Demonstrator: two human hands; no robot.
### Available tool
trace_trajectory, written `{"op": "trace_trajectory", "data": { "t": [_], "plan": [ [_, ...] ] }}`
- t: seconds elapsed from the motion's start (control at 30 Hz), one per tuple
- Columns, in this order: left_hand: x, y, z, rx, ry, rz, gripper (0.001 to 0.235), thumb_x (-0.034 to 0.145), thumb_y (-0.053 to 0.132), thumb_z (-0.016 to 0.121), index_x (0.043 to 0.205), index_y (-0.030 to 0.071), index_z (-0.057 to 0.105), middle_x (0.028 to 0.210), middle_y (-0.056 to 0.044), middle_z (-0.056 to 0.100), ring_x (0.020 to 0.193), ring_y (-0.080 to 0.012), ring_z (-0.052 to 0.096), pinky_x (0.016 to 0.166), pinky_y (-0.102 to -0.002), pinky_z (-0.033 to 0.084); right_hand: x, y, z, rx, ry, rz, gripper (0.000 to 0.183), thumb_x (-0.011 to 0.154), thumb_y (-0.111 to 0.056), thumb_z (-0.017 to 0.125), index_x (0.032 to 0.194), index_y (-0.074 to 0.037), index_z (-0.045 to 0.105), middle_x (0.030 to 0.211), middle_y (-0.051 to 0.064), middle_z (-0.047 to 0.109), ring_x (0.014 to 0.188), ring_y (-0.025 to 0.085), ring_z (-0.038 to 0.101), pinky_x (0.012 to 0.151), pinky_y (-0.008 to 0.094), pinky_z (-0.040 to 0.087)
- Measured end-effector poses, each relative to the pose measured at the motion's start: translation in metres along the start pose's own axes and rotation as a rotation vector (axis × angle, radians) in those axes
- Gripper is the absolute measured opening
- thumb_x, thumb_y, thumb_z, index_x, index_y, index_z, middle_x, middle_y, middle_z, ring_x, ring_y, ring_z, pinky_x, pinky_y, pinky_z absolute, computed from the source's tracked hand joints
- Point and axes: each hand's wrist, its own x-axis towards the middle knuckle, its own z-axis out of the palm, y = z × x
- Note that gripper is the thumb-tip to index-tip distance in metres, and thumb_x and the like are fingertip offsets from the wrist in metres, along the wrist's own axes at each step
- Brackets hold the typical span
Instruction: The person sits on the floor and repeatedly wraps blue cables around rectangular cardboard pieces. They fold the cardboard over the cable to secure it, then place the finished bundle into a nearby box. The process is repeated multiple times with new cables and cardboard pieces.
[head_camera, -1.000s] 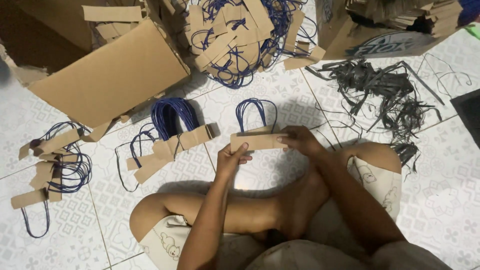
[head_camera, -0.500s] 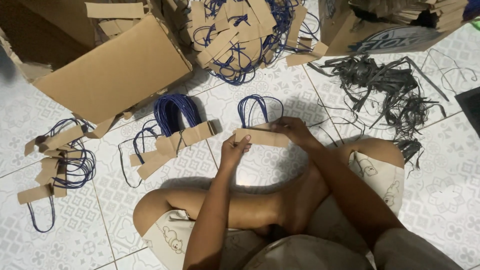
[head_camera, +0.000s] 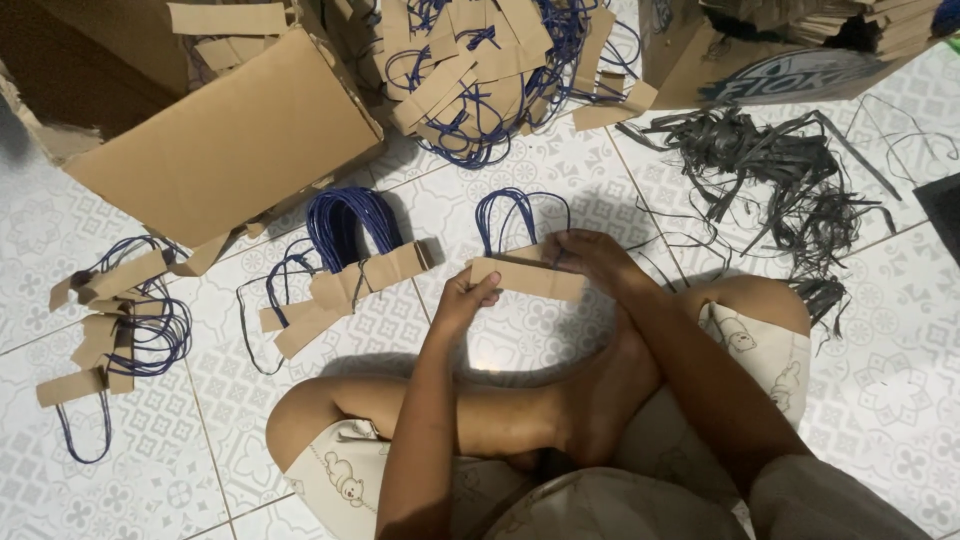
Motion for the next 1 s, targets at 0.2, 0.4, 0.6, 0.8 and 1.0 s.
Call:
{"op": "trace_trajectory", "data": {
  "t": [0.2, 0.4, 0.6, 0.8, 1.0],
  "plan": [
    [0.011, -0.016, 0.000, -0.121, 0.280, -0.001, 0.024, 0.090, 0.024, 0.082, 0.099, 0.005, 0.071, 0.065, -0.009, 0.062, 0.055, -0.0116, 0.062, 0.052, -0.019, 0.054, 0.012, 0.020, -0.011, -0.353, -0.034, -0.039, 0.061, 0.083, -0.032, 0.087, 0.128, 0.001, 0.064, 0.107, 0.016, 0.066, 0.085, 0.020, 0.064, 0.070, 0.030, 0.059],
    [-0.004, 0.013, 0.016, 0.059, 0.403, 0.007, 0.038, 0.090, 0.024, 0.081, 0.121, 0.007, 0.067, 0.075, -0.008, 0.067, 0.063, -0.0115, 0.066, 0.058, -0.025, 0.056, 0.040, 0.044, -0.034, -0.569, 0.054, -0.279, 0.047, 0.080, -0.029, 0.088, 0.118, -0.007, 0.071, 0.094, 0.016, 0.072, 0.075, 0.024, 0.070, 0.060, 0.036, 0.059],
    [-0.034, 0.057, 0.030, 0.705, 0.341, 0.227, 0.052, 0.091, 0.017, 0.076, 0.138, 0.015, 0.055, 0.105, -0.024, 0.071, 0.102, -0.0412, 0.068, 0.085, -0.049, 0.055, 0.028, 0.026, -0.006, -0.862, 0.143, -0.427, 0.028, 0.091, -0.016, 0.064, 0.118, -0.012, 0.071, 0.113, 0.020, 0.071, 0.097, 0.042, 0.070, 0.076, 0.048, 0.057],
    [-0.007, 0.022, 0.020, 1.174, 0.340, 0.463, 0.037, 0.087, 0.022, 0.081, 0.122, 0.019, 0.069, 0.123, -0.011, 0.061, 0.118, -0.0350, 0.061, 0.085, -0.043, 0.059, 0.017, 0.016, 0.002, -1.277, 0.084, -0.501, 0.024, 0.092, -0.016, 0.070, 0.115, -0.012, 0.075, 0.122, 0.013, 0.063, 0.115, 0.039, 0.063, 0.090, 0.048, 0.057],
    [0.018, -0.018, 0.015, 1.345, 0.356, 0.686, 0.029, 0.084, 0.025, 0.080, 0.113, 0.024, 0.075, 0.121, -0.003, 0.065, 0.121, -0.0296, 0.061, 0.085, -0.040, 0.057, 0.008, 0.003, 0.011, -1.487, 0.058, -0.458, 0.041, 0.082, -0.030, 0.081, 0.120, -0.017, 0.074, 0.130, 0.010, 0.064, 0.124, 0.034, 0.059, 0.099, 0.046, 0.053]
  ]
}}
